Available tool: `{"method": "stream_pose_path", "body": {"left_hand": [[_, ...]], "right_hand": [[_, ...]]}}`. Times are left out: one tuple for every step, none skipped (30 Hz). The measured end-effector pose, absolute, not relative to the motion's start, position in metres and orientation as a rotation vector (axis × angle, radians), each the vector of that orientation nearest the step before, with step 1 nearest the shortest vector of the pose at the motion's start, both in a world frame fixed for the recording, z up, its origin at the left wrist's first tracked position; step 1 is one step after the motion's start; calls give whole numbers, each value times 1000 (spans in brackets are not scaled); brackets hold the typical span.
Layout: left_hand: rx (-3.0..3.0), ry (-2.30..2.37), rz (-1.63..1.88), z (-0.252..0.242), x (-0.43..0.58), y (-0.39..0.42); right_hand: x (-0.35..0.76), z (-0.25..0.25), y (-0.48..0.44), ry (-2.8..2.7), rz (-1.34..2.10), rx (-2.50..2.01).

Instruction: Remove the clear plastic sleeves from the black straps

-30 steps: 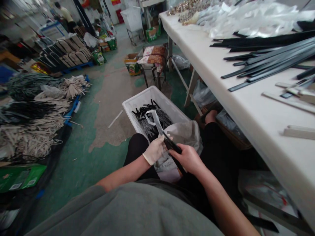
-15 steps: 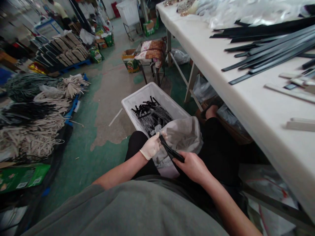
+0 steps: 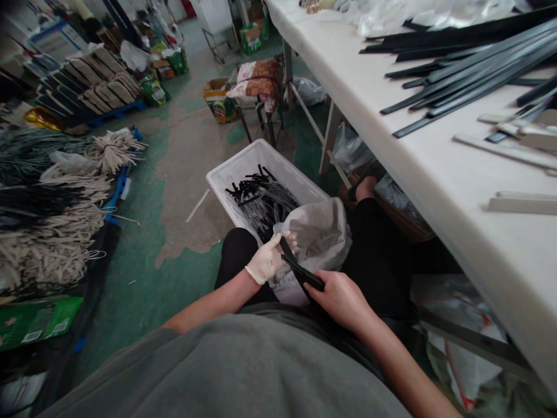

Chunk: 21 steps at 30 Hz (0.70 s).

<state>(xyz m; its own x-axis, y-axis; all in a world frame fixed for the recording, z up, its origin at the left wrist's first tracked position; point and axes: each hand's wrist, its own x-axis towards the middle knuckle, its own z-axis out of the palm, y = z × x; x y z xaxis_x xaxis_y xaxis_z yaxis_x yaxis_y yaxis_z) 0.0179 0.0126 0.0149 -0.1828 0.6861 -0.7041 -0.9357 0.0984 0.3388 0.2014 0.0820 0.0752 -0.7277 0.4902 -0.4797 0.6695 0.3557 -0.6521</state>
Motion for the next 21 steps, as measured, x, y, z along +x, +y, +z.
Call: {"method": "stream_pose_path", "body": {"left_hand": [[-360,936,1494,14,20,12],[-355,937,1473,14,25,11],[-341,936,1444,13,32,11],[-321,934,1409,13,41,11],[-300,934,1374,14,49,11],[-283,939,1347,15,56,11],[-271,949,1332,17,60,12],[-267,961,1327,19,62,13],[-266,973,1333,22,60,14],[-266,984,1350,25,56,15],[-269,994,1371,27,50,16],[-272,1000,1389,29,45,17],[-272,1001,1398,31,40,18],[-267,1000,1397,31,37,18],[-256,998,1387,31,36,18],[-240,994,1366,31,37,17],[-220,985,1339,30,40,17],[-198,972,1317,30,42,16],[-180,959,1302,30,45,15],[-167,945,1295,30,46,15],[-160,933,1295,31,46,14]], "right_hand": [[202,76,80,2417,-1270,1062],[200,75,80,2426,-1251,1084],[197,73,81,2437,-1253,1113],[192,70,84,2441,-1271,1155],[188,68,88,2437,-1298,1207],[184,65,92,2426,-1332,1252],[182,63,95,2406,-1375,1276],[181,63,98,2379,-1421,1274],[182,63,100,2351,-1466,1249],[184,64,100,2330,-1513,1209],[187,66,98,2318,-1559,1164],[191,68,96,2314,-1602,1126],[193,70,93,2318,-1639,1101],[194,72,91,2327,-1661,1100],[194,72,89,2337,-1665,1118],[193,73,88,2353,-1648,1155],[191,72,89,2379,-1616,1206],[189,71,90,2416,-1578,1261],[188,69,93,2467,-1543,1319],[187,68,95,2536,-1516,1370],[189,67,98,2625,-1496,1396]]}}
